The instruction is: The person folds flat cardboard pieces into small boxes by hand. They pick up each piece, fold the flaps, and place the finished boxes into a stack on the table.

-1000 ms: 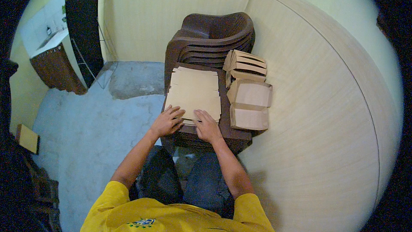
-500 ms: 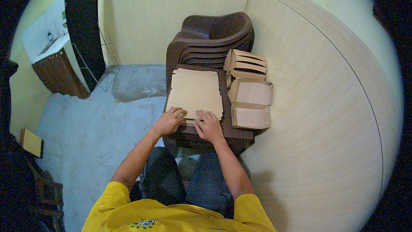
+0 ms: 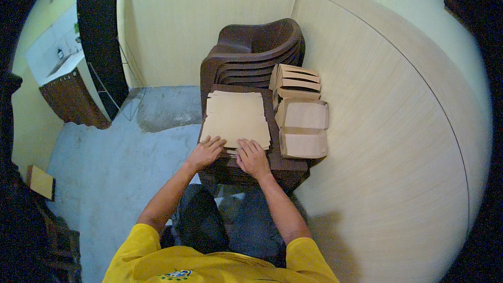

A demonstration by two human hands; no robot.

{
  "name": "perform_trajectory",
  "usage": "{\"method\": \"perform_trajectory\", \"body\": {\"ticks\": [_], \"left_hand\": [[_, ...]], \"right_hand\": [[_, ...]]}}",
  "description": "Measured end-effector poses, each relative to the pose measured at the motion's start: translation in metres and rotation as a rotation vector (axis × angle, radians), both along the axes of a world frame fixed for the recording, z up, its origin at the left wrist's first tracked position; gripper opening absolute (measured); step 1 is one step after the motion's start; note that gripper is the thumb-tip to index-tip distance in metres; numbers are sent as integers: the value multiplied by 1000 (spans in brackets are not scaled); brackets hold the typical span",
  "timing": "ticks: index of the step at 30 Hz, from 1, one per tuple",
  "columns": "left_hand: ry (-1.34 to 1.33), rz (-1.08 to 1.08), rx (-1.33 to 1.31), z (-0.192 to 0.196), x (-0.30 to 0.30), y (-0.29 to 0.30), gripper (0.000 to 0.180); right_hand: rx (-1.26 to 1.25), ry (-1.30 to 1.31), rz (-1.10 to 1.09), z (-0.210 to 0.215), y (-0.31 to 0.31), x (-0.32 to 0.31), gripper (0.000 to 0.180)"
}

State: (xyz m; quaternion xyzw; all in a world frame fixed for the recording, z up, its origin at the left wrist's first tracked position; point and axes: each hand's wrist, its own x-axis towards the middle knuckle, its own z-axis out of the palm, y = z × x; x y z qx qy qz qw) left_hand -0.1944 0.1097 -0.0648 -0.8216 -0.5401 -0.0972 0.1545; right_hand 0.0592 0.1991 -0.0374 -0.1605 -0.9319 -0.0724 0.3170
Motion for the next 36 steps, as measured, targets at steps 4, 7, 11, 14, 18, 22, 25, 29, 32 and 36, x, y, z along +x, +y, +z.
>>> {"method": "perform_trajectory", "body": {"ticks": [4,7,11,14,18,22,25,29,32,36], "left_hand": [[-9,-8,12,-2,-1,-3,33],[-99,-56,60,3,-1,-5,30],[-459,-15,-127,13,4,-11,26],[-284,-80,-52,19,2,-12,25],[-146,-152,131,22,-2,-10,20],[-276,-128,98,20,-2,-15,21],[-334,-78,18,17,-1,-18,24],[-267,-72,10,11,2,-16,27],[-290,-59,-22,7,1,-12,31],[-126,-79,82,5,0,-7,36]], "right_hand": [[-61,35,15,1,-3,1,26],[-55,53,12,-2,-2,0,24],[-50,73,10,-6,0,0,20],[-50,76,23,-8,3,-1,19],[4,133,39,-13,8,-5,15],[-173,238,-22,-24,5,-8,8],[-179,247,3,-27,6,-7,8],[-16,187,18,-22,11,-5,12],[-17,168,17,-17,10,-6,12],[-34,187,21,-14,10,-8,12]]}}
